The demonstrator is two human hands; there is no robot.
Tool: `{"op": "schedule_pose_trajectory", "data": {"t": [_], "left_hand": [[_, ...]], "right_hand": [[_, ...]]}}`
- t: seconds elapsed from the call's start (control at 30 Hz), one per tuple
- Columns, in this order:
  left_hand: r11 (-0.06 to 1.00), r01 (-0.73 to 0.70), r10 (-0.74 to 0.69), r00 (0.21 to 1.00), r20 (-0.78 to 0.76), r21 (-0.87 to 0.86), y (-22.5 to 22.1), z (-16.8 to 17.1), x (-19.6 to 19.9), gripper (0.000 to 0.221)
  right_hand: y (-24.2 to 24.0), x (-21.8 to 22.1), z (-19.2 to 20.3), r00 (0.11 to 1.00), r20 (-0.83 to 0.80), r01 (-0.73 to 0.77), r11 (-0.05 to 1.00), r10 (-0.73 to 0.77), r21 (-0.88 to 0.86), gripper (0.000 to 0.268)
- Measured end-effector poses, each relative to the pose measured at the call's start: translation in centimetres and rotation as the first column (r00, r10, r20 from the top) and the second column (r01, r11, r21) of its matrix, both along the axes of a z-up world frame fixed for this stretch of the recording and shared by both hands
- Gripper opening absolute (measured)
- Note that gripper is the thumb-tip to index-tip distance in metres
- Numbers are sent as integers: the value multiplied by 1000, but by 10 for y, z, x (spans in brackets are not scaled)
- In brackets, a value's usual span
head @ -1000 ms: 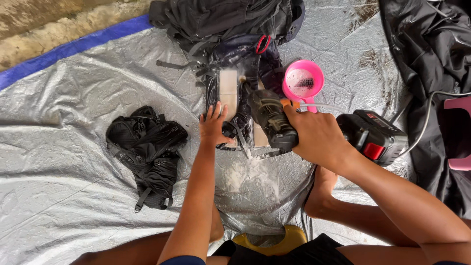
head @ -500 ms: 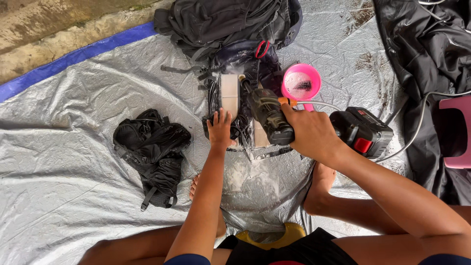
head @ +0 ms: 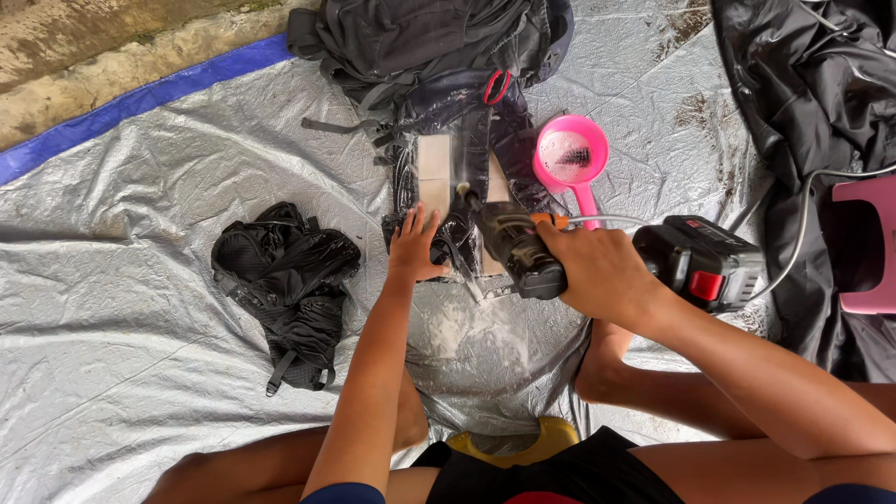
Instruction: The person washes several black backpacks on a tarp, using a powered sprayer to apply water and a pink scoop to pour soapy water, then scrubbing the bag surfaces and straps by hand.
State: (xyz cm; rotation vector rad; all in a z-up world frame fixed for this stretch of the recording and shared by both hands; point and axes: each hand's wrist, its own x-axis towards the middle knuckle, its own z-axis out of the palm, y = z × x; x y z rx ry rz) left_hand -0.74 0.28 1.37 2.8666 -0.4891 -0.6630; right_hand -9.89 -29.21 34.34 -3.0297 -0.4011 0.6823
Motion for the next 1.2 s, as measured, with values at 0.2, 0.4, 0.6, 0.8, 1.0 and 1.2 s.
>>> {"op": "schedule_pose_trajectory", "data": {"t": [0.2, 0.4, 0.6, 0.8, 1.0, 1.2], "left_hand": [[988, -27, 24, 1000, -16, -154, 17, -19, 9, 112], [991, -66, 65, 998, -12, -113, 8, -16, 4, 103], [996, -71, 70, 997, -10, -60, 7, -17, 6, 103], [988, -106, 106, 994, -7, -115, 5, -19, 7, 104], [993, -107, 107, 994, -13, -55, 4, -19, 6, 109], [995, -97, 97, 995, -34, 14, 4, -15, 12, 109]], "right_hand": [[-10, -14, 18, 983, -159, -88, 995, 95, 55, 62], [-5, -21, 27, 979, -159, -122, 992, 124, 22, 57], [-14, -9, 28, 996, -76, -52, 997, 47, -55, 62], [-22, -21, 34, 980, -174, -102, 995, 98, -15, 53], [-9, -24, 5, 995, -59, -82, 994, 78, -72, 59], [1, -18, 11, 1000, -19, -24, 1000, 24, 14, 63]]}}
